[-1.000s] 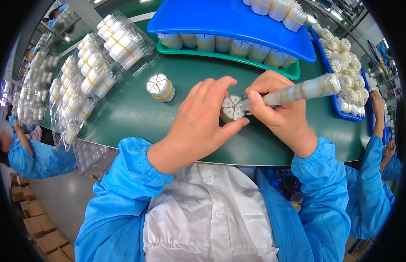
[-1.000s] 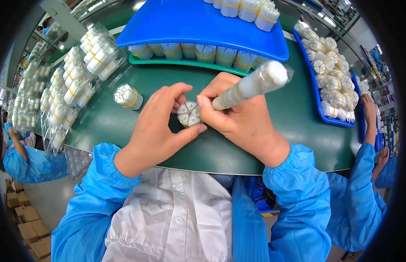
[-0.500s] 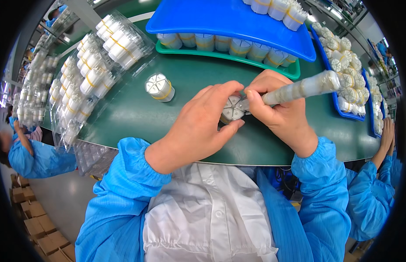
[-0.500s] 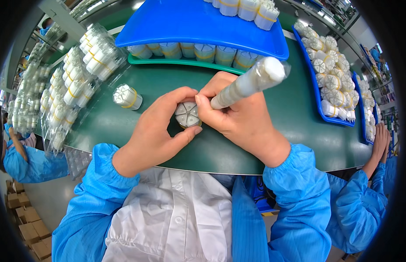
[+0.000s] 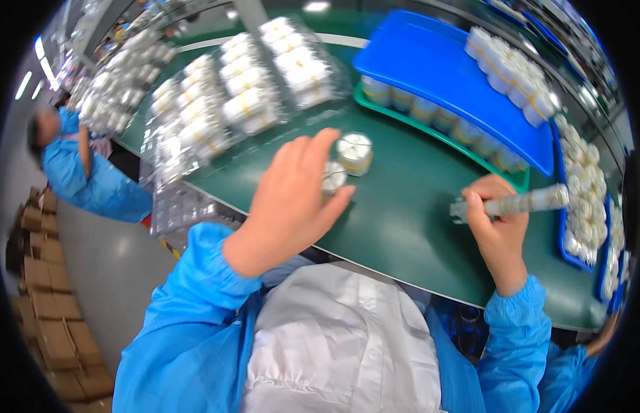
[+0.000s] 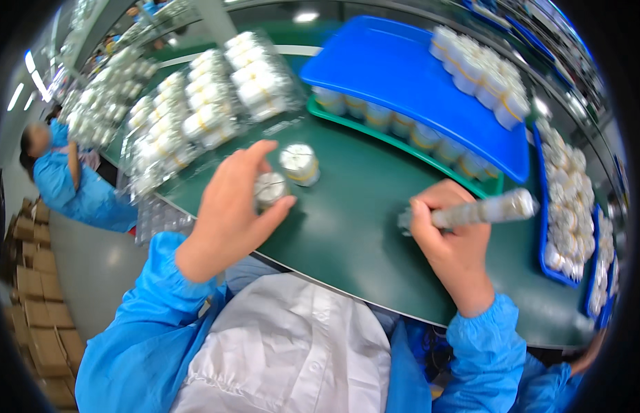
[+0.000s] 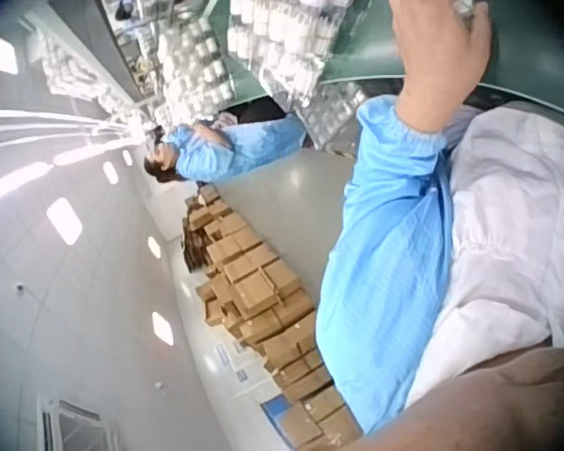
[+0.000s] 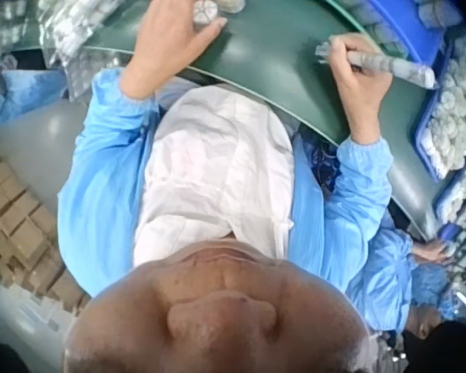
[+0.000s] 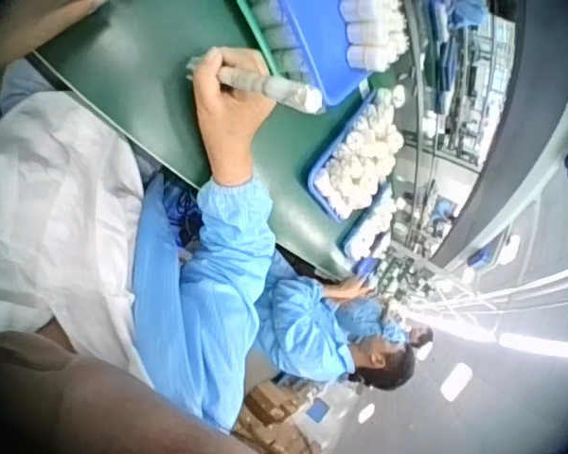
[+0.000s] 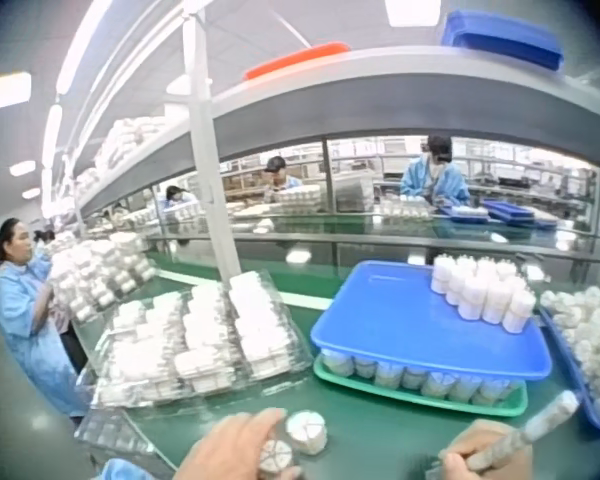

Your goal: The person inserts a wick into the top of small cylindrical candles using a handheld tool. They pick up a candle from a blue tray, hold it steady, and push the wick into the center. The person then places the finished candle into a clear plastic packaging tray. This process is repeated for multiple candles.

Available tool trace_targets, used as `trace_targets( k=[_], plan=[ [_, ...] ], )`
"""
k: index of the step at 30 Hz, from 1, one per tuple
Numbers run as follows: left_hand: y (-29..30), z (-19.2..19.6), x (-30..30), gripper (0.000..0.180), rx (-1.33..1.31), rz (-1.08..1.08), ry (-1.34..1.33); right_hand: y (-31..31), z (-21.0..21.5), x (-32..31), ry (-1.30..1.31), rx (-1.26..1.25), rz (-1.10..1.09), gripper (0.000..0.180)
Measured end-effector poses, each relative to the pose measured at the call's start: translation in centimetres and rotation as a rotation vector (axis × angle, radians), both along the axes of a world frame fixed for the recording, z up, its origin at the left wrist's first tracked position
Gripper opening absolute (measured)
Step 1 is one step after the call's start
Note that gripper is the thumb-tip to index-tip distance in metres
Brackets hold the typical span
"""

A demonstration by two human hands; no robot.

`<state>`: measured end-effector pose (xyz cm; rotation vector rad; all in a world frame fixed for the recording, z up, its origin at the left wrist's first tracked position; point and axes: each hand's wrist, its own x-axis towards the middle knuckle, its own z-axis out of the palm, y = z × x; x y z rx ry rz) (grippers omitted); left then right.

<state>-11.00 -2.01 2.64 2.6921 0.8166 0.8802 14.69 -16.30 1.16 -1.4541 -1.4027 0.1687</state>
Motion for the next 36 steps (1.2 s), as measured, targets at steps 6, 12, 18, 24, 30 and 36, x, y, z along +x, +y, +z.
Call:
trace_targets(
  k=[6,12,18,24,30,36],
  plan=[
    [2.0,-0.2,1.6,0.054,0.087,-0.016,0.092,0.0,-0.5,0.2,-0.084,-0.069,-0.047,0.006],
    [5.2,-0.6,-0.6,0.044,0.05,-0.055,-0.18,-0.1,-1.0,0.7,-0.102,-0.065,-0.059,0.006],
    [11.7,5.1,-12.4,0.037,-0.109,0.419,-0.242,-0.1,-0.8,0.1,-0.129,-0.05,-0.018,0.005],
    [20.2,4.7,-22.6,0.052,0.326,0.767,0.295,0.1,-0.7,-0.4,-0.138,-0.057,-0.02,0.005],
    [22.2,3.4,-21.5,0.053,0.381,0.592,0.28,0.2,-0.9,-0.2,-0.144,-0.077,-0.035,0.005],
    [22.3,1.3,-20.7,0.049,0.001,0.42,0.026,0.0,-0.8,-0.2,-0.131,-0.045,-0.021,0.005]
  ],
)
